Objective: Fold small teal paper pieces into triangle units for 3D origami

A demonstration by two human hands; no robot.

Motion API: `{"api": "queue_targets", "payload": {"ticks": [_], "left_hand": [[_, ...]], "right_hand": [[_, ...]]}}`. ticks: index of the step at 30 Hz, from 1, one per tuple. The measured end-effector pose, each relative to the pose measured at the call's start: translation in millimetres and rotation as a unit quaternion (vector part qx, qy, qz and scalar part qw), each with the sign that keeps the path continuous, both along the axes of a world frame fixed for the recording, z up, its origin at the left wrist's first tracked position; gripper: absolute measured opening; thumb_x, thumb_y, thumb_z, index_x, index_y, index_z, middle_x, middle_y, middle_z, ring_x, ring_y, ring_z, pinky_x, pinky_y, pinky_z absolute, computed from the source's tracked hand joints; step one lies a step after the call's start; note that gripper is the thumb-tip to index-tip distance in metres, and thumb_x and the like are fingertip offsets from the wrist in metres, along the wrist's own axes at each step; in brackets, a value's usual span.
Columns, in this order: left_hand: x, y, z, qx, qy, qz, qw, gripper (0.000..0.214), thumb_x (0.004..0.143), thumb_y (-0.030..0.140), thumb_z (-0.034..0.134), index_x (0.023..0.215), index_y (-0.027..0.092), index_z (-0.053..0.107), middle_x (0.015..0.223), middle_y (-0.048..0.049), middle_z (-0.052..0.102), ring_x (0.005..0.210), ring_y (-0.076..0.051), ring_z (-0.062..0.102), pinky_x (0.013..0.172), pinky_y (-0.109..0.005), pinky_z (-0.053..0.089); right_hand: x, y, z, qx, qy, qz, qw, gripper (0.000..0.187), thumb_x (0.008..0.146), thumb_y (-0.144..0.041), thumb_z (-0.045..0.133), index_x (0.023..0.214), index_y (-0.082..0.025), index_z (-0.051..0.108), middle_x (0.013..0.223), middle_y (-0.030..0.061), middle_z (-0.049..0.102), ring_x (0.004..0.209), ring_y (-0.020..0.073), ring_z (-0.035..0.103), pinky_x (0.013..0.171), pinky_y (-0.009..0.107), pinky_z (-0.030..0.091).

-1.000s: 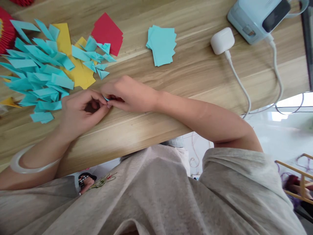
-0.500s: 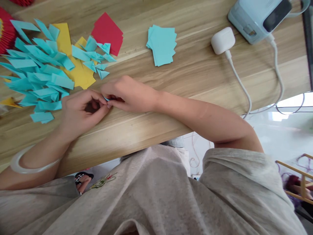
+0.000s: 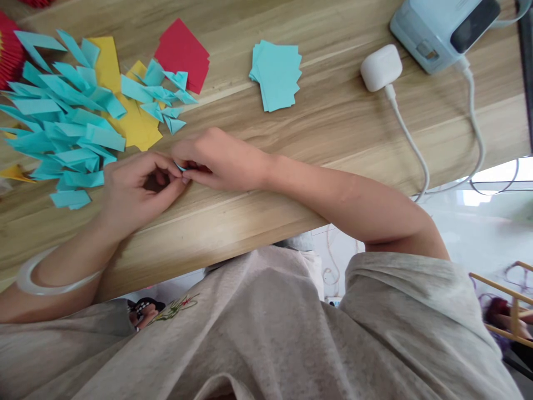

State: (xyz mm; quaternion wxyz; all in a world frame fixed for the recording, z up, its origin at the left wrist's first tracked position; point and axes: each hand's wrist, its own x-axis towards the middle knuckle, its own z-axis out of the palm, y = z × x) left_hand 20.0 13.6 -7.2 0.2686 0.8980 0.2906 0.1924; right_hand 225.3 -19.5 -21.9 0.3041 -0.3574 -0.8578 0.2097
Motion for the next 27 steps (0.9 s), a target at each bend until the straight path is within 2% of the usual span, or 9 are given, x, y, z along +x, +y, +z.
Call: {"api": "queue_targets", "payload": {"ticks": [7, 9, 13, 15, 19, 22, 27], "left_hand": [[2, -6, 10.1, -0.034, 0.056, 0.022, 0.998, 0.008, 0.088, 0.029, 0.052, 0.082, 0.033, 0.055, 0.070, 0.0014, 0.061, 0.058, -0.014, 0.052, 0.052, -0.037, 0.045], [1, -5, 8.8, -0.033, 0.056, 0.019, 0.998, 0.007, 0.089, 0.029, 0.053, 0.083, 0.033, 0.056, 0.071, 0.0022, 0.061, 0.059, -0.014, 0.052, 0.053, -0.036, 0.045], [-1, -1, -0.1, -0.011, -0.001, 0.002, 1.000, 0.006, 0.085, 0.026, 0.062, 0.080, 0.027, 0.058, 0.068, 0.0055, 0.059, 0.055, -0.010, 0.050, 0.049, -0.029, 0.039], [-2, 0, -3.6, -0.002, -0.023, -0.008, 1.000, 0.008, 0.083, 0.024, 0.065, 0.080, 0.025, 0.057, 0.067, 0.0063, 0.059, 0.054, -0.008, 0.049, 0.047, -0.027, 0.036], [-3, 0, -4.9, -0.006, -0.020, -0.008, 1.000, 0.009, 0.085, 0.023, 0.064, 0.082, 0.025, 0.056, 0.070, 0.0058, 0.058, 0.057, -0.008, 0.052, 0.050, -0.026, 0.038], [-3, 0, -4.9, 0.004, -0.031, -0.021, 0.999, 0.009, 0.086, 0.022, 0.064, 0.082, 0.024, 0.056, 0.070, 0.0061, 0.058, 0.057, -0.007, 0.052, 0.049, -0.025, 0.037], [-4, 0, -4.9, 0.000, -0.023, -0.014, 1.000, 0.009, 0.087, 0.023, 0.063, 0.083, 0.026, 0.056, 0.071, 0.0056, 0.059, 0.057, -0.008, 0.052, 0.050, -0.027, 0.039]], "right_hand": [[0, 0, -0.1, -0.001, -0.010, -0.001, 1.000, 0.034, 0.097, -0.032, 0.039, 0.089, -0.010, 0.063, 0.079, 0.0002, 0.063, 0.070, 0.0027, 0.048, 0.065, 0.018, 0.041], [0, 1, -0.9, 0.012, -0.003, -0.002, 1.000, 0.044, 0.099, -0.039, 0.033, 0.088, -0.009, 0.064, 0.078, -0.0009, 0.064, 0.069, 0.0009, 0.049, 0.064, 0.016, 0.040], [1, 1, -1.2, 0.032, 0.023, -0.003, 0.999, 0.082, 0.094, -0.058, 0.004, 0.079, -0.006, 0.065, 0.078, -0.0027, 0.066, 0.072, -0.0029, 0.053, 0.066, 0.009, 0.040], [1, 0, 1.3, 0.007, 0.007, -0.001, 1.000, 0.086, 0.093, -0.060, -0.001, 0.081, -0.007, 0.066, 0.084, -0.0025, 0.068, 0.078, -0.0023, 0.057, 0.072, 0.008, 0.043], [2, -2, 8.1, -0.066, -0.060, -0.001, 0.996, 0.068, 0.098, -0.054, 0.010, 0.097, -0.012, 0.064, 0.095, -0.0018, 0.068, 0.091, 0.0020, 0.060, 0.087, 0.013, 0.050], [2, -2, 10.0, -0.083, -0.076, 0.004, 0.994, 0.056, 0.101, -0.047, 0.017, 0.099, -0.013, 0.061, 0.098, -0.0004, 0.066, 0.098, 0.0049, 0.060, 0.093, 0.017, 0.050], [1, -2, 7.9, -0.078, -0.074, 0.011, 0.994, 0.056, 0.101, -0.046, 0.015, 0.099, -0.013, 0.059, 0.098, -0.0007, 0.064, 0.098, 0.0051, 0.060, 0.092, 0.018, 0.050]]}}
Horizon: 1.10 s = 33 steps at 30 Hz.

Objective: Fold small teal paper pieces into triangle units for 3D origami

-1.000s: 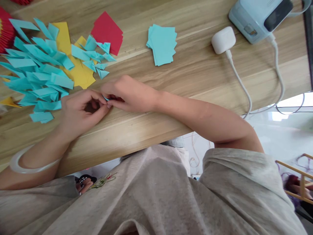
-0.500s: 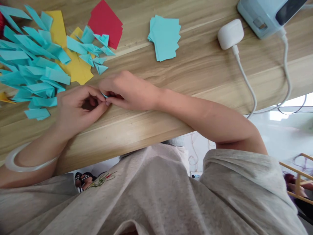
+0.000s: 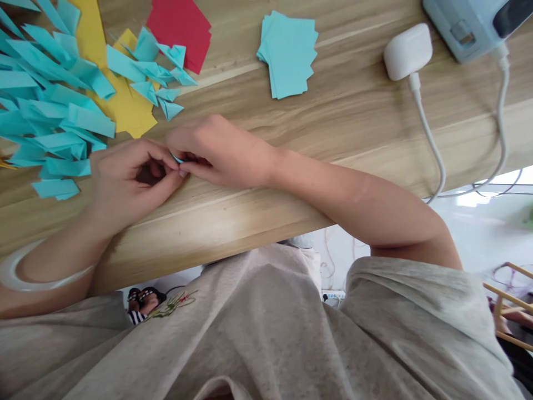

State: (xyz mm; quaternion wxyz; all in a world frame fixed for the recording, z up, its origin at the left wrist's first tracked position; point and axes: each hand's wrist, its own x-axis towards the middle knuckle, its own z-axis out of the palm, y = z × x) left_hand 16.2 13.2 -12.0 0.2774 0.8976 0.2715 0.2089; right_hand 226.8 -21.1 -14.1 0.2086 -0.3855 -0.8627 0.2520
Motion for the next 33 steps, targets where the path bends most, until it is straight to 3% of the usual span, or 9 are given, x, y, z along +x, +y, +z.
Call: {"api": "queue_targets", "payload": {"ticks": [17, 24, 33], "left_hand": [[0.9, -1.1, 0.8, 0.004, 0.000, 0.007, 1.000, 0.012, 0.084, 0.019, 0.065, 0.082, 0.025, 0.055, 0.069, 0.0052, 0.059, 0.056, -0.008, 0.053, 0.049, -0.027, 0.040], [0.5, 0.5, -0.1, 0.017, 0.003, 0.002, 1.000, 0.011, 0.085, 0.021, 0.066, 0.082, 0.025, 0.055, 0.069, 0.0059, 0.059, 0.055, -0.008, 0.052, 0.048, -0.026, 0.039], [0.5, 0.3, 0.0, 0.011, 0.007, 0.005, 1.000, 0.010, 0.088, 0.026, 0.065, 0.083, 0.025, 0.057, 0.070, 0.0063, 0.059, 0.057, -0.007, 0.052, 0.050, -0.026, 0.038]], "right_hand": [[-0.5, -0.2, -0.8, 0.058, 0.018, -0.018, 0.998, 0.059, 0.098, -0.049, 0.015, 0.093, -0.014, 0.063, 0.086, -0.0035, 0.065, 0.082, 0.0024, 0.057, 0.077, 0.014, 0.048], [-1.2, 0.3, -0.9, 0.060, 0.011, -0.016, 0.998, 0.068, 0.098, -0.050, 0.008, 0.091, -0.010, 0.063, 0.082, -0.0030, 0.062, 0.081, 0.0025, 0.056, 0.074, 0.015, 0.047], [-0.5, -0.6, 1.4, 0.001, 0.009, -0.003, 1.000, 0.033, 0.099, -0.032, 0.034, 0.096, -0.010, 0.060, 0.089, 0.0005, 0.061, 0.084, 0.0069, 0.054, 0.082, 0.024, 0.048]]}}
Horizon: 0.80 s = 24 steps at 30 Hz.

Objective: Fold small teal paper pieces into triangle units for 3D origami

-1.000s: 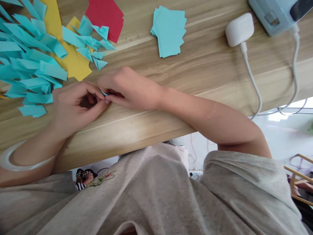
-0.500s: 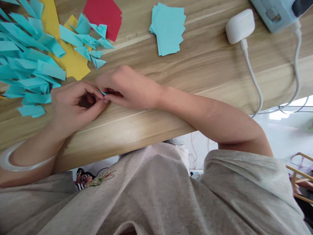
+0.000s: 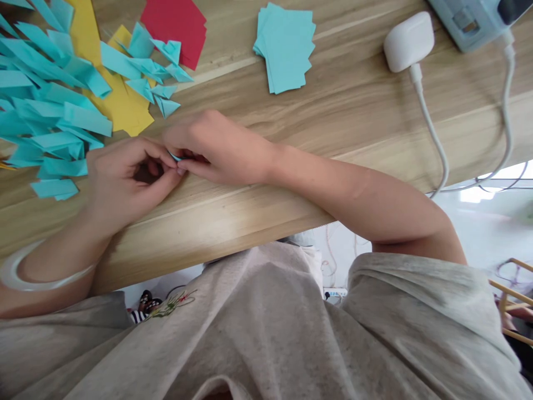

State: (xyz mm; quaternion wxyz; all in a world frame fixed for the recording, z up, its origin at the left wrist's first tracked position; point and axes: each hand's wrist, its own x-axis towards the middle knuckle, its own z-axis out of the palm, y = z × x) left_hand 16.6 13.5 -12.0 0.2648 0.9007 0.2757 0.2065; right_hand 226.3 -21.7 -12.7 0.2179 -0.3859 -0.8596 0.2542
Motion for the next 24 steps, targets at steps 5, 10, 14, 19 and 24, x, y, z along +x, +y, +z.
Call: {"api": "queue_targets", "payload": {"ticks": [5, 10, 14, 19, 24], "left_hand": [[0.2, 3.1, -4.3, 0.005, -0.042, -0.021, 0.999, 0.013, 0.087, 0.028, 0.068, 0.082, 0.023, 0.057, 0.069, 0.0073, 0.057, 0.054, -0.005, 0.048, 0.046, -0.025, 0.032], [-0.2, 2.9, -5.7, -0.017, -0.054, -0.025, 0.998, 0.015, 0.087, 0.027, 0.070, 0.083, 0.022, 0.057, 0.070, 0.0067, 0.056, 0.056, -0.005, 0.047, 0.050, -0.028, 0.032], [-0.9, 3.7, -6.8, -0.028, -0.053, -0.027, 0.998, 0.015, 0.088, 0.029, 0.069, 0.083, 0.022, 0.058, 0.070, 0.0065, 0.056, 0.056, -0.005, 0.047, 0.051, -0.027, 0.033], [-0.9, 3.9, -6.7, -0.027, -0.060, -0.031, 0.997, 0.014, 0.088, 0.030, 0.068, 0.082, 0.022, 0.058, 0.070, 0.0063, 0.056, 0.055, -0.005, 0.048, 0.049, -0.026, 0.033], [-0.3, 0.9, -2.6, -0.015, -0.028, -0.011, 0.999, 0.011, 0.089, 0.029, 0.064, 0.082, 0.024, 0.058, 0.070, 0.0051, 0.057, 0.056, -0.007, 0.049, 0.046, -0.027, 0.034]], "right_hand": [[0.8, -0.9, 1.8, 0.002, -0.029, -0.002, 1.000, 0.047, 0.101, -0.041, 0.022, 0.097, -0.010, 0.058, 0.090, -0.0018, 0.059, 0.085, 0.0043, 0.053, 0.083, 0.020, 0.047], [1.8, -1.3, 2.5, 0.011, -0.022, -0.005, 1.000, 0.044, 0.101, -0.040, 0.026, 0.095, -0.011, 0.059, 0.089, -0.0010, 0.061, 0.086, 0.0043, 0.054, 0.083, 0.020, 0.048], [2.7, -1.6, -1.5, 0.040, -0.008, -0.003, 0.999, 0.060, 0.099, -0.048, 0.013, 0.092, -0.012, 0.060, 0.091, -0.0025, 0.064, 0.088, 0.0031, 0.057, 0.084, 0.016, 0.048], [1.7, -1.4, -2.5, 0.055, 0.001, -0.013, 0.998, 0.067, 0.097, -0.052, 0.012, 0.092, -0.011, 0.065, 0.088, -0.0037, 0.068, 0.084, 0.0009, 0.058, 0.078, 0.011, 0.046], [0.3, -0.5, -1.0, 0.050, 0.001, -0.018, 0.999, 0.072, 0.096, -0.055, 0.010, 0.089, -0.011, 0.065, 0.087, -0.0037, 0.068, 0.084, 0.0006, 0.058, 0.076, 0.010, 0.046]]}}
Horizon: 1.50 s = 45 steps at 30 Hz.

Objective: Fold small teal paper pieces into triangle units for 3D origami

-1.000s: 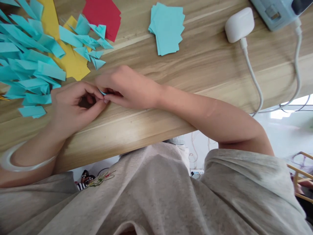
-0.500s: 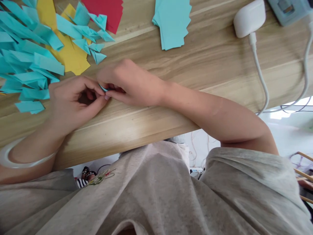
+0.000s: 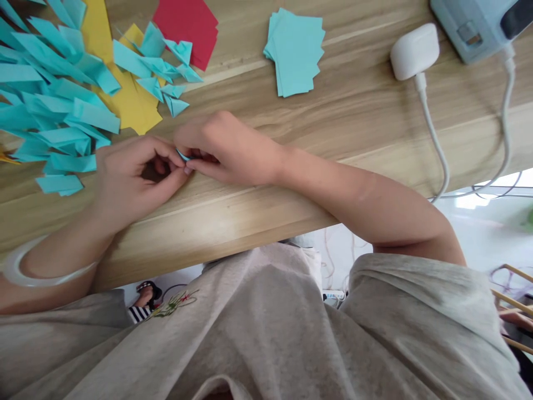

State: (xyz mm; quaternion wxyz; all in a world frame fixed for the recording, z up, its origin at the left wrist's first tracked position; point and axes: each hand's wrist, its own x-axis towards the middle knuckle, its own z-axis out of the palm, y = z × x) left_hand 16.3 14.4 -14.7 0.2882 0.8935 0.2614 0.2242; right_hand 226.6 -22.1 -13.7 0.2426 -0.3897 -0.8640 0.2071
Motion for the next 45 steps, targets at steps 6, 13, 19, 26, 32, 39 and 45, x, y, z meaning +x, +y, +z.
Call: {"api": "queue_targets", "payload": {"ticks": [6, 13, 19, 26, 32, 39, 45], "left_hand": [[0.2, -0.7, 1.3, -0.005, 0.001, 0.003, 1.000, 0.010, 0.089, 0.028, 0.064, 0.082, 0.025, 0.057, 0.069, 0.0048, 0.058, 0.056, -0.008, 0.051, 0.046, -0.028, 0.034], [0.0, -2.1, 3.1, -0.007, 0.010, 0.006, 1.000, 0.008, 0.088, 0.025, 0.064, 0.084, 0.026, 0.057, 0.070, 0.0054, 0.058, 0.058, -0.009, 0.052, 0.049, -0.029, 0.035], [0.2, 0.2, -0.5, 0.007, -0.020, -0.012, 1.000, 0.009, 0.088, 0.024, 0.065, 0.084, 0.024, 0.057, 0.068, 0.0060, 0.057, 0.055, -0.007, 0.050, 0.047, -0.027, 0.034], [-0.5, 0.3, -0.3, 0.001, 0.007, 0.002, 1.000, 0.008, 0.086, 0.023, 0.065, 0.083, 0.025, 0.058, 0.069, 0.0052, 0.058, 0.057, -0.008, 0.051, 0.048, -0.027, 0.036], [0.6, -1.1, 1.7, 0.001, 0.014, 0.007, 1.000, 0.008, 0.086, 0.025, 0.064, 0.083, 0.026, 0.057, 0.069, 0.0053, 0.059, 0.056, -0.009, 0.052, 0.048, -0.028, 0.038], [0.7, -3.0, 4.8, -0.005, 0.022, 0.011, 1.000, 0.008, 0.087, 0.026, 0.062, 0.083, 0.027, 0.055, 0.070, 0.0052, 0.059, 0.056, -0.009, 0.053, 0.048, -0.029, 0.039], [0.7, -1.6, 3.3, -0.010, 0.032, 0.014, 0.999, 0.009, 0.088, 0.025, 0.063, 0.084, 0.026, 0.056, 0.071, 0.0052, 0.059, 0.058, -0.008, 0.053, 0.050, -0.029, 0.039]], "right_hand": [[0.4, 0.1, -0.8, -0.015, -0.006, 0.002, 1.000, 0.058, 0.099, -0.050, 0.018, 0.092, -0.013, 0.063, 0.089, -0.0037, 0.066, 0.086, 0.0021, 0.057, 0.079, 0.013, 0.046], [0.0, -0.1, 1.6, -0.028, -0.017, 0.007, 0.999, 0.047, 0.100, -0.042, 0.026, 0.093, -0.012, 0.063, 0.087, -0.0017, 0.063, 0.084, 0.0045, 0.056, 0.079, 0.018, 0.048], [0.3, 0.2, -0.3, -0.013, 0.005, 0.002, 1.000, 0.067, 0.098, -0.054, 0.012, 0.091, -0.012, 0.064, 0.087, -0.0043, 0.066, 0.083, 0.0011, 0.056, 0.078, 0.011, 0.046], [1.3, 0.3, -2.1, -0.004, 0.018, 0.009, 1.000, 0.065, 0.099, -0.052, 0.015, 0.093, -0.013, 0.065, 0.089, -0.0029, 0.067, 0.085, 0.0018, 0.058, 0.080, 0.012, 0.048], [1.0, 0.6, -2.3, -0.005, 0.024, 0.001, 1.000, 0.074, 0.095, -0.058, 0.007, 0.089, -0.013, 0.066, 0.088, -0.0033, 0.069, 0.087, 0.0021, 0.061, 0.079, 0.009, 0.048], [0.2, 0.9, -0.5, -0.016, 0.009, 0.007, 1.000, 0.063, 0.096, -0.051, 0.012, 0.092, -0.014, 0.063, 0.090, -0.0036, 0.068, 0.089, 0.0024, 0.061, 0.081, 0.010, 0.048], [-1.6, 1.2, 2.0, -0.015, -0.015, -0.003, 1.000, 0.068, 0.094, -0.052, 0.009, 0.091, -0.013, 0.065, 0.085, -0.0037, 0.064, 0.083, 0.0024, 0.059, 0.076, 0.012, 0.048]]}}
